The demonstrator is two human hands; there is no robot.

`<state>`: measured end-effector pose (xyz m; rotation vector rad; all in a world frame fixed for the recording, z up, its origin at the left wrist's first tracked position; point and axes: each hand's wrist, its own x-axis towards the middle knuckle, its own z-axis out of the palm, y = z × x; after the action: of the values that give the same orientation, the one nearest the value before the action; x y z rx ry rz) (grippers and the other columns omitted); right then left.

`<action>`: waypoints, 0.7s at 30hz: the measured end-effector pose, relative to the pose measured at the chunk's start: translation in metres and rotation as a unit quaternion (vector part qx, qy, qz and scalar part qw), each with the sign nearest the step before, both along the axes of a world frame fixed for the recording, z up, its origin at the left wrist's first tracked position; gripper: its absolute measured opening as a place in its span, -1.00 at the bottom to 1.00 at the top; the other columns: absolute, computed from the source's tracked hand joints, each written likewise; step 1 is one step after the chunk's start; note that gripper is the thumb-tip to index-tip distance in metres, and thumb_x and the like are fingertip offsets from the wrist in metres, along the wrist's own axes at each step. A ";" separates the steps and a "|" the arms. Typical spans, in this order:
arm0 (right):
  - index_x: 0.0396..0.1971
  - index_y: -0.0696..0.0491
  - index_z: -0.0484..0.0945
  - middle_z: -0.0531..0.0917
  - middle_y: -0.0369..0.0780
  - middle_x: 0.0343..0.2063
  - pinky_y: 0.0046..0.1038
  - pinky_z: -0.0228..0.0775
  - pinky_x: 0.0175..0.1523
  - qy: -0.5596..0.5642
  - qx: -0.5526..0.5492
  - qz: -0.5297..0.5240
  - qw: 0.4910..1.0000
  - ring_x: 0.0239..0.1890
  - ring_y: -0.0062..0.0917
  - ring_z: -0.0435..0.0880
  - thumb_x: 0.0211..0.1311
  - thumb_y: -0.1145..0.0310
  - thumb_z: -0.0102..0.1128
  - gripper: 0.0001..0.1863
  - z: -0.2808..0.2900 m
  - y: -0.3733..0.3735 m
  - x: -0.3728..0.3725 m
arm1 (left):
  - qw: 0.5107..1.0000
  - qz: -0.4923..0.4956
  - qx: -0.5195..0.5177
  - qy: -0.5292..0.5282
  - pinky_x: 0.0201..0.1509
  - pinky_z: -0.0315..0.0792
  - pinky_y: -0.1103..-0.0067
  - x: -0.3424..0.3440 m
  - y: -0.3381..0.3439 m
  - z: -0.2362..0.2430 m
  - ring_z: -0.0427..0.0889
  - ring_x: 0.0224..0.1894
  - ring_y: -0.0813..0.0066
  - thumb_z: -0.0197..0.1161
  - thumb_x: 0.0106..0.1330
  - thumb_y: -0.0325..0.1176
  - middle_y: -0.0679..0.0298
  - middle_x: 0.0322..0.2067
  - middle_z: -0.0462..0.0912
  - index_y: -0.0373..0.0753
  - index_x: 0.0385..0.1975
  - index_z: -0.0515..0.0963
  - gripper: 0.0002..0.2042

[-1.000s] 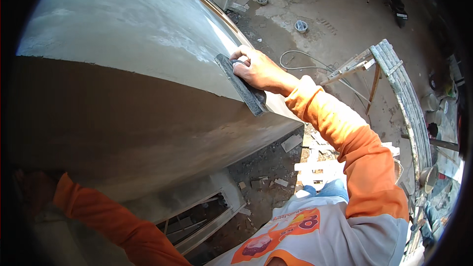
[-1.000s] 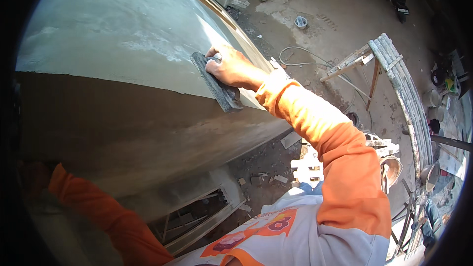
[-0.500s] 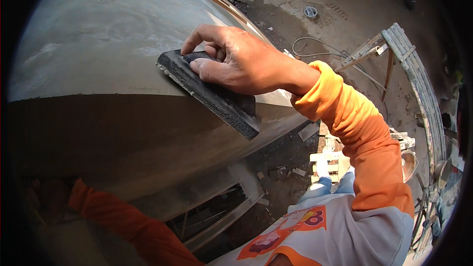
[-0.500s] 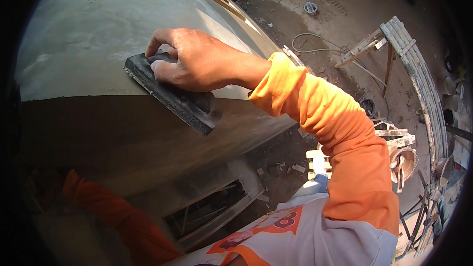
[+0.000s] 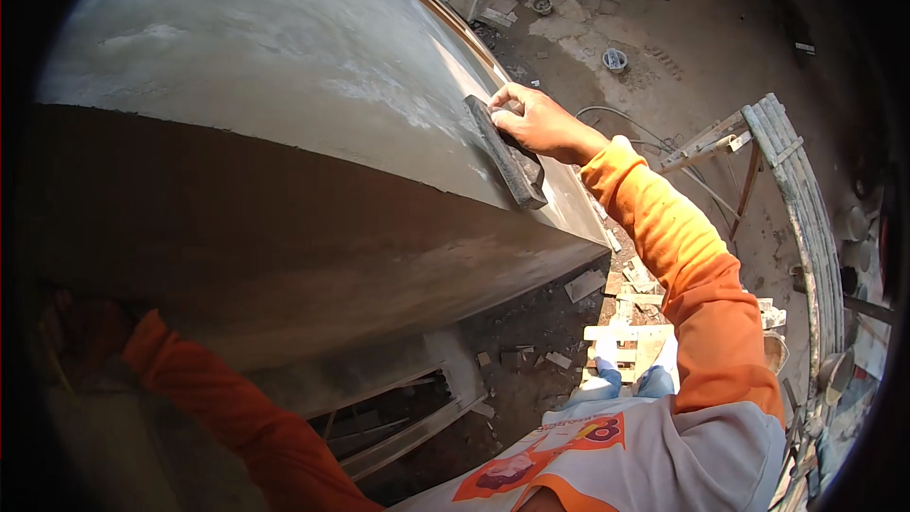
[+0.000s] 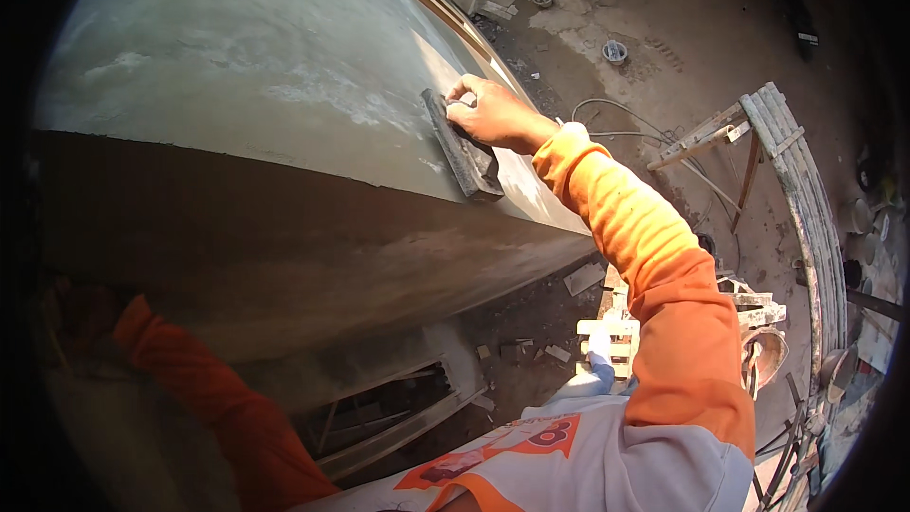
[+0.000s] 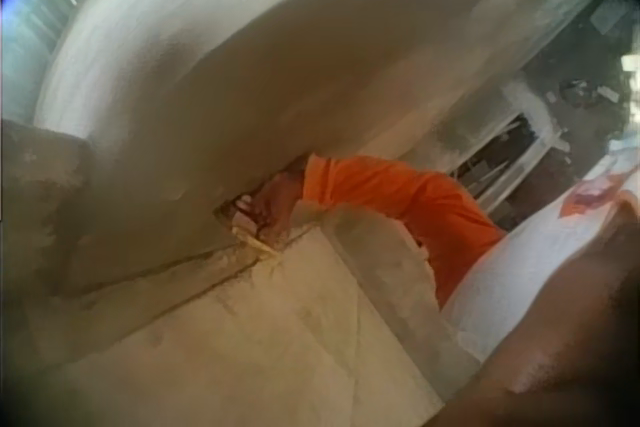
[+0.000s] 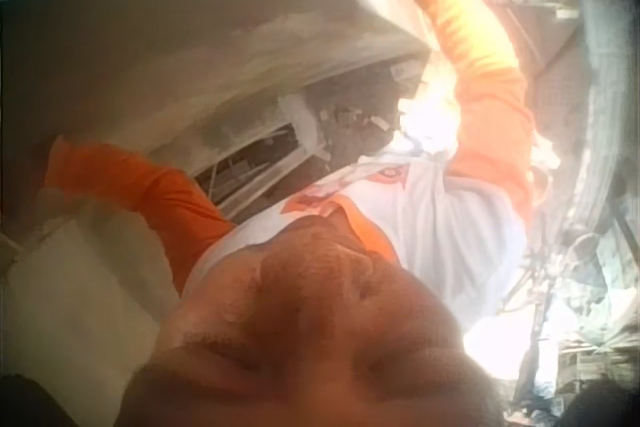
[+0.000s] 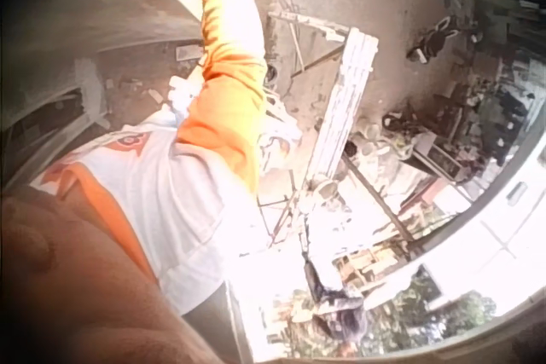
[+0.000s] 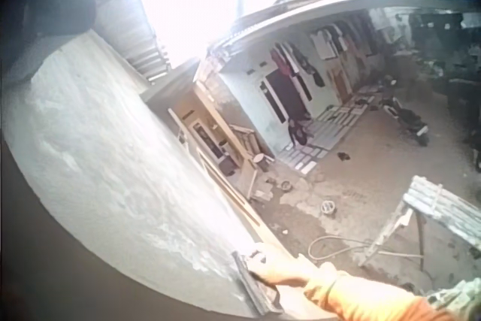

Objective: The person smooths the plaster along a wall corner using a float and a wooden block, dips a brush into a bucket of water, and smooths the wall surface with the float while holding the brush.

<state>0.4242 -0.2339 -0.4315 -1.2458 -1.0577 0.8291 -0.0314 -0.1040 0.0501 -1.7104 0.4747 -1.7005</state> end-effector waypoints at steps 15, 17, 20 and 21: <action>-0.14 0.06 0.46 0.55 -0.16 -0.34 -0.45 0.34 -0.11 -0.113 -0.169 0.015 0.979 -0.25 -0.51 0.49 0.17 0.25 0.13 -0.71 -0.102 -0.017 -0.009 | 1.000 0.003 0.011 0.010 -0.45 0.60 0.28 -0.006 0.011 0.007 0.64 -0.51 0.04 -0.10 0.36 -0.16 -0.20 -0.46 0.56 -0.62 -0.22 0.47 -0.52; -0.14 0.08 0.47 0.55 -0.21 -0.37 -0.51 0.34 -0.14 -0.078 -0.117 0.007 0.990 -0.30 -0.57 0.47 0.18 0.28 0.14 -0.71 -0.088 -0.001 0.003 | 1.000 0.001 0.016 0.009 -0.45 0.60 0.28 -0.011 0.012 0.001 0.64 -0.52 0.04 -0.09 0.36 -0.16 -0.19 -0.47 0.55 -0.62 -0.23 0.47 -0.52; -0.13 0.09 0.48 0.51 -0.32 -0.49 -0.60 0.29 -0.27 -0.019 0.080 0.055 0.995 -0.42 -0.69 0.40 0.19 0.31 0.13 -0.72 0.046 -0.019 -0.023 | 1.000 0.019 0.018 0.016 -0.46 0.60 0.27 -0.021 0.000 0.010 0.64 -0.52 0.04 -0.09 0.35 -0.16 -0.19 -0.48 0.55 -0.62 -0.23 0.47 -0.52; -0.12 0.10 0.47 0.48 -0.34 -0.52 -0.59 0.26 -0.31 -0.064 0.080 0.067 0.992 -0.45 -0.69 0.38 0.18 0.32 0.13 -0.71 0.077 -0.030 -0.029 | 1.000 0.019 0.020 0.014 -0.46 0.60 0.27 -0.020 -0.001 0.012 0.64 -0.53 0.04 -0.08 0.35 -0.16 -0.19 -0.49 0.55 -0.62 -0.24 0.47 -0.52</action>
<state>0.3949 -0.2637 -0.3547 -1.1123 -1.2972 0.7567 -0.0518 -0.1049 0.0620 -1.7066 0.4833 -1.6305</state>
